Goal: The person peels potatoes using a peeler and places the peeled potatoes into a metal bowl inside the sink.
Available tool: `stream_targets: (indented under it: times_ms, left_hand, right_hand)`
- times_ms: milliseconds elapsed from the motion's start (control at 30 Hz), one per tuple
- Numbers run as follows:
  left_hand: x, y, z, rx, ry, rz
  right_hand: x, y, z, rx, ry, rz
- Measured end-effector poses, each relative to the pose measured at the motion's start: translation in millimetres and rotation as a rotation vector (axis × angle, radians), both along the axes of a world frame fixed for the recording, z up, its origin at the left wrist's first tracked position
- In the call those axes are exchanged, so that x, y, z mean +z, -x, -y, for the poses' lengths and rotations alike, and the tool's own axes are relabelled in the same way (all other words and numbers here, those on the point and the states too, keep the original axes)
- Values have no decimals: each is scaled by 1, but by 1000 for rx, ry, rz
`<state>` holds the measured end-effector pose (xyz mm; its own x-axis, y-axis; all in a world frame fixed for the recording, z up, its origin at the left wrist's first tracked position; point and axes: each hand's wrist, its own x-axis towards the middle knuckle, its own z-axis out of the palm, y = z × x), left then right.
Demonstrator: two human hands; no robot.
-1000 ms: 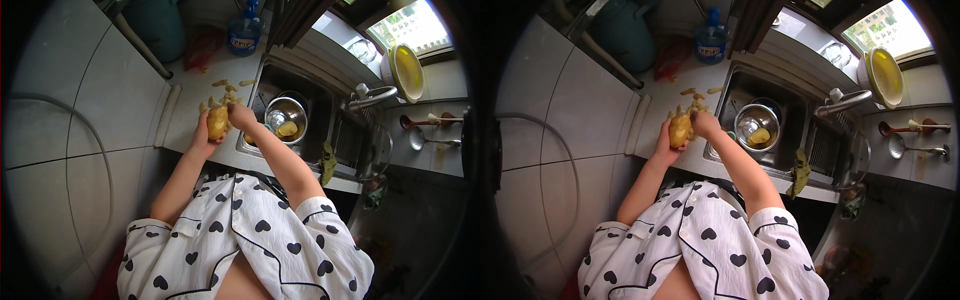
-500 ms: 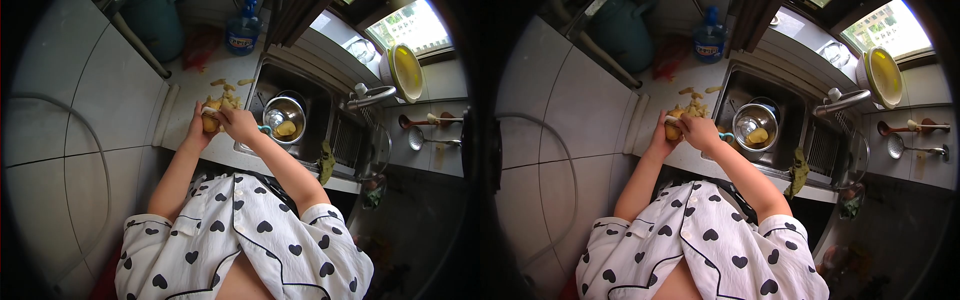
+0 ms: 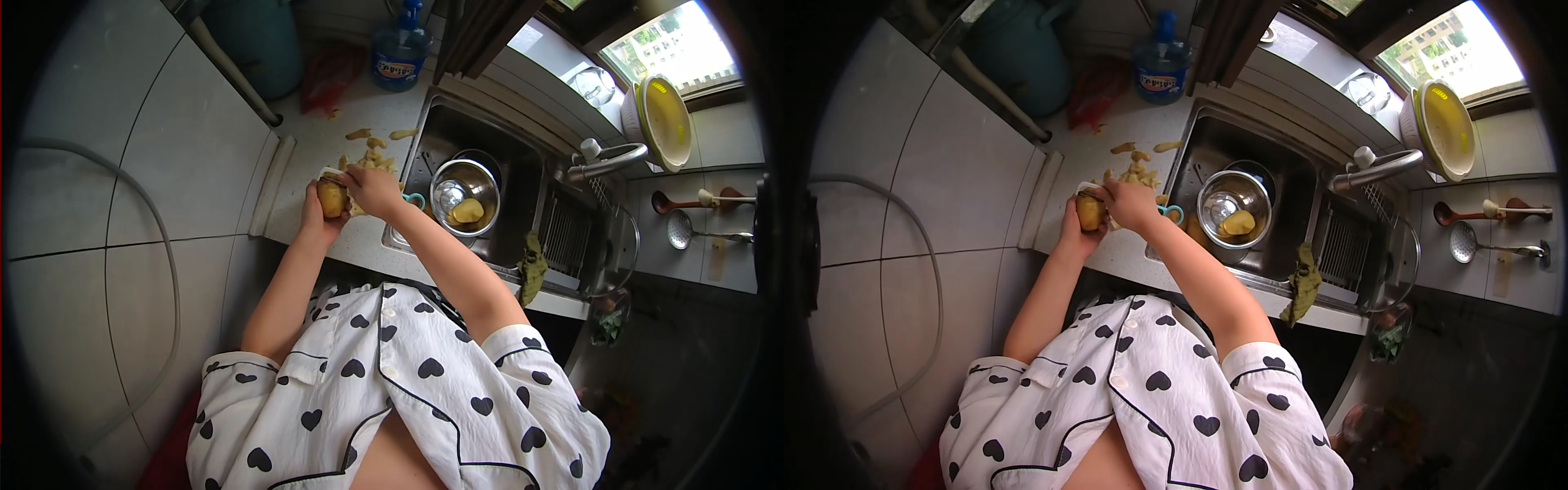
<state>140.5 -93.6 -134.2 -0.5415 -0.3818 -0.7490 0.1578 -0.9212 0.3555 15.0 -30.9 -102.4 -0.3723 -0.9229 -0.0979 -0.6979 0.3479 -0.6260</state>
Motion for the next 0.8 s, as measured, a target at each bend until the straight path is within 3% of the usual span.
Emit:
stream_targets:
  times_ms: [367, 500, 700, 800]
  left_hand:
    - [-3, -1, 3, 68, -76, -34]
    - [36, 12, -8, 190, -95, 71]
    - [-10, -3, -1, 56, -67, -73]
    - [-13, -8, -1, 142, -105, -57]
  right_hand:
    - [-4, -3, 7, -27, -36, 24]
    - [16, -1, 1, 21, -59, 44]
    - [0, -2, 3, -5, -50, 6]
    - [-12, -7, 9, -11, -90, 12]
